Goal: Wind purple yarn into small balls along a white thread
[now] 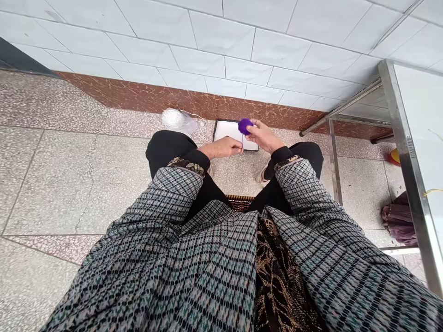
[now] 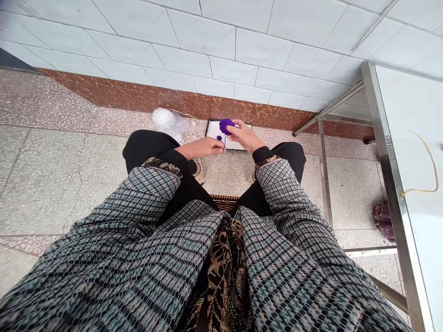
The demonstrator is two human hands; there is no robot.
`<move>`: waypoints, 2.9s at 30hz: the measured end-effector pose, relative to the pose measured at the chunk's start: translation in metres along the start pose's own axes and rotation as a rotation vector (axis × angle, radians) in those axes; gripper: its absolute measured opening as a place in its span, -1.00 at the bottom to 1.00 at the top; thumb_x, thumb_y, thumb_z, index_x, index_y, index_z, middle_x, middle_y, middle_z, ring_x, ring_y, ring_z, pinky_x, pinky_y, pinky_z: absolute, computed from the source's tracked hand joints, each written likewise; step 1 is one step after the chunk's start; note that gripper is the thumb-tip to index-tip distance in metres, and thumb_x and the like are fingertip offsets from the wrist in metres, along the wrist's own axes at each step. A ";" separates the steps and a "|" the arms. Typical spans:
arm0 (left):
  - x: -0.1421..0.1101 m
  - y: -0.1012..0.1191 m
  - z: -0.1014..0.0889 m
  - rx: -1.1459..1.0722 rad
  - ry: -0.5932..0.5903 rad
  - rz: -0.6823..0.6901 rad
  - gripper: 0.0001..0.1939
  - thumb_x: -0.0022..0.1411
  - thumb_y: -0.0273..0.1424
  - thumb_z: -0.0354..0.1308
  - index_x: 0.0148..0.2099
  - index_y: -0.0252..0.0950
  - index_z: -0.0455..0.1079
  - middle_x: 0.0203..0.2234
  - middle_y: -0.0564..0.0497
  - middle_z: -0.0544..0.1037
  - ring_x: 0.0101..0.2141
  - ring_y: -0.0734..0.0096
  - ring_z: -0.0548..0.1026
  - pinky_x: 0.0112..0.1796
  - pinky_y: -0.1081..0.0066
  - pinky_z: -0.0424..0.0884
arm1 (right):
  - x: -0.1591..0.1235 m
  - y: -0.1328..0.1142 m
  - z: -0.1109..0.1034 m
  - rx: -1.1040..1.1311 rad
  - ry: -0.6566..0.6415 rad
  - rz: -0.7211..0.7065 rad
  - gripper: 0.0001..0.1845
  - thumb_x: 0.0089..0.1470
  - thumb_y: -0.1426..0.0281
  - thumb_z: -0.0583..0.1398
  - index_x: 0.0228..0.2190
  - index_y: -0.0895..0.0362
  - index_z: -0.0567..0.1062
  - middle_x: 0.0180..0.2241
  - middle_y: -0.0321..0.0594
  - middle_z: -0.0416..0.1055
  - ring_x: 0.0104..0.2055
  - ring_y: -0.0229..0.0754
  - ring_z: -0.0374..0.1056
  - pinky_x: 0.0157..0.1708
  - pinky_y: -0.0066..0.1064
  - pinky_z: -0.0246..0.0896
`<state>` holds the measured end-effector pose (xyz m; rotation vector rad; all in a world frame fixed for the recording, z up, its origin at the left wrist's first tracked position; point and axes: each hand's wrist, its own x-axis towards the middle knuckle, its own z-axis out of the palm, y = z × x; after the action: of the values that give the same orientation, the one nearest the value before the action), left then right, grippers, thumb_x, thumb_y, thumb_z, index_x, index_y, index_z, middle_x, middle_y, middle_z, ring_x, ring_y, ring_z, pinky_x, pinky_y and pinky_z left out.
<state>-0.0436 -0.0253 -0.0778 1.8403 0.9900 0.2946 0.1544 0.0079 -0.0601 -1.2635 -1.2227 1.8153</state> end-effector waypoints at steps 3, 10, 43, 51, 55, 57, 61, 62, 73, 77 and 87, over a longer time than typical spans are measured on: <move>-0.001 0.005 -0.002 0.012 0.043 0.016 -0.87 0.15 -0.47 0.12 -0.38 -0.31 0.49 -0.58 0.09 0.46 -0.54 0.48 0.39 -0.39 0.46 0.26 | 0.007 0.011 -0.002 -0.285 0.069 0.127 -0.62 0.11 0.46 0.39 -0.15 0.08 0.34 -0.47 -0.41 0.39 -0.58 -0.42 0.25 -0.58 -0.62 0.24; 0.000 -0.001 -0.008 0.061 0.379 -0.052 -0.84 0.20 -0.44 0.10 -0.34 -0.33 0.50 -0.58 0.08 0.43 -0.50 0.45 0.30 -0.37 0.41 0.20 | -0.003 0.005 -0.003 -0.324 -0.228 0.259 -0.66 0.09 0.46 0.39 -0.13 0.12 0.42 -0.40 -0.21 0.54 -0.50 -0.24 0.49 -0.53 -0.47 0.45; 0.005 -0.006 -0.007 0.077 0.464 -0.049 -0.83 0.21 -0.44 0.13 -0.31 -0.37 0.54 -0.48 0.03 0.50 -0.46 0.46 0.34 -0.34 0.42 0.24 | -0.009 0.000 -0.006 -0.279 -0.348 0.262 -0.74 0.13 0.49 0.34 -0.15 0.14 0.42 -0.40 -0.27 0.49 -0.49 -0.34 0.37 -0.48 -0.55 0.36; 0.005 -0.010 -0.004 0.027 0.243 -0.104 -0.83 0.21 -0.44 0.12 -0.31 -0.36 0.55 -0.61 0.09 0.42 -0.54 0.48 0.33 -0.38 0.44 0.22 | -0.010 -0.010 -0.003 0.190 -0.201 -0.005 -0.57 0.16 0.25 0.37 -0.04 0.07 0.33 -0.29 -0.30 0.48 -0.38 -0.34 0.43 -0.30 -0.48 0.45; 0.000 0.000 -0.002 0.011 0.028 -0.055 -0.79 0.22 -0.42 0.11 -0.23 -0.36 0.57 -0.58 0.09 0.44 -0.54 0.48 0.38 -0.37 0.46 0.26 | -0.001 -0.006 -0.002 0.143 0.080 -0.007 -0.70 0.25 0.34 0.28 -0.09 0.06 0.27 -0.29 -0.31 0.47 -0.38 -0.35 0.44 -0.30 -0.50 0.44; -0.001 0.005 -0.003 0.020 0.007 -0.031 -0.78 0.23 -0.41 0.10 -0.24 -0.35 0.57 -0.60 0.11 0.41 -0.55 0.50 0.36 -0.40 0.47 0.24 | 0.001 -0.002 -0.001 -0.033 0.167 0.054 -0.73 0.25 0.43 0.26 -0.12 0.08 0.26 -0.36 -0.33 0.45 -0.44 -0.37 0.40 -0.38 -0.53 0.38; -0.003 0.008 -0.006 0.037 0.045 0.005 -0.79 0.25 -0.42 0.07 -0.28 -0.35 0.53 -0.64 0.13 0.35 -0.58 0.53 0.30 -0.42 0.49 0.22 | -0.002 0.002 0.000 -0.489 0.075 0.181 -0.71 0.16 0.53 0.30 -0.16 0.12 0.32 -0.51 -0.38 0.38 -0.54 -0.34 0.30 -0.54 -0.55 0.23; -0.003 0.007 -0.007 0.039 0.063 0.007 -0.79 0.26 -0.42 0.06 -0.29 -0.35 0.52 -0.64 0.13 0.35 -0.58 0.53 0.29 -0.43 0.50 0.21 | -0.003 0.002 0.000 -0.562 -0.007 0.214 -0.71 0.14 0.53 0.31 -0.16 0.13 0.34 -0.52 -0.37 0.39 -0.54 -0.32 0.31 -0.54 -0.53 0.24; -0.011 0.004 -0.026 -0.218 0.138 -0.042 -0.84 0.17 -0.36 0.18 -0.31 -0.35 0.52 -0.53 0.02 0.47 -0.51 0.47 0.37 -0.38 0.43 0.31 | -0.008 -0.006 -0.022 -0.419 -0.684 0.187 -0.66 -0.01 0.53 0.38 -0.15 0.19 0.51 -0.33 -0.28 0.52 -0.44 -0.32 0.38 -0.45 -0.53 0.36; -0.020 0.009 -0.031 -0.388 0.218 0.017 -0.77 0.18 -0.26 0.21 -0.38 -0.34 0.49 -0.60 0.02 0.40 -0.56 0.47 0.30 -0.43 0.40 0.27 | -0.012 -0.010 -0.031 -0.267 -0.800 0.123 -0.58 -0.01 0.49 0.39 -0.08 0.22 0.48 -0.27 -0.24 0.54 -0.40 -0.32 0.38 -0.41 -0.51 0.38; -0.007 0.011 -0.024 -0.285 0.297 -0.151 -0.80 0.22 -0.30 0.16 -0.39 -0.31 0.45 -0.66 0.14 0.25 -0.62 0.55 0.13 -0.49 0.46 0.12 | -0.015 -0.022 -0.029 0.211 -0.397 -0.081 -0.40 0.02 0.19 0.44 -0.02 0.11 0.35 -0.25 -0.26 0.49 -0.37 -0.33 0.43 -0.32 -0.49 0.44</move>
<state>-0.0567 -0.0174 -0.0554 1.4814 1.2148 0.5971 0.1862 0.0135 -0.0382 -0.7492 -1.2226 2.1350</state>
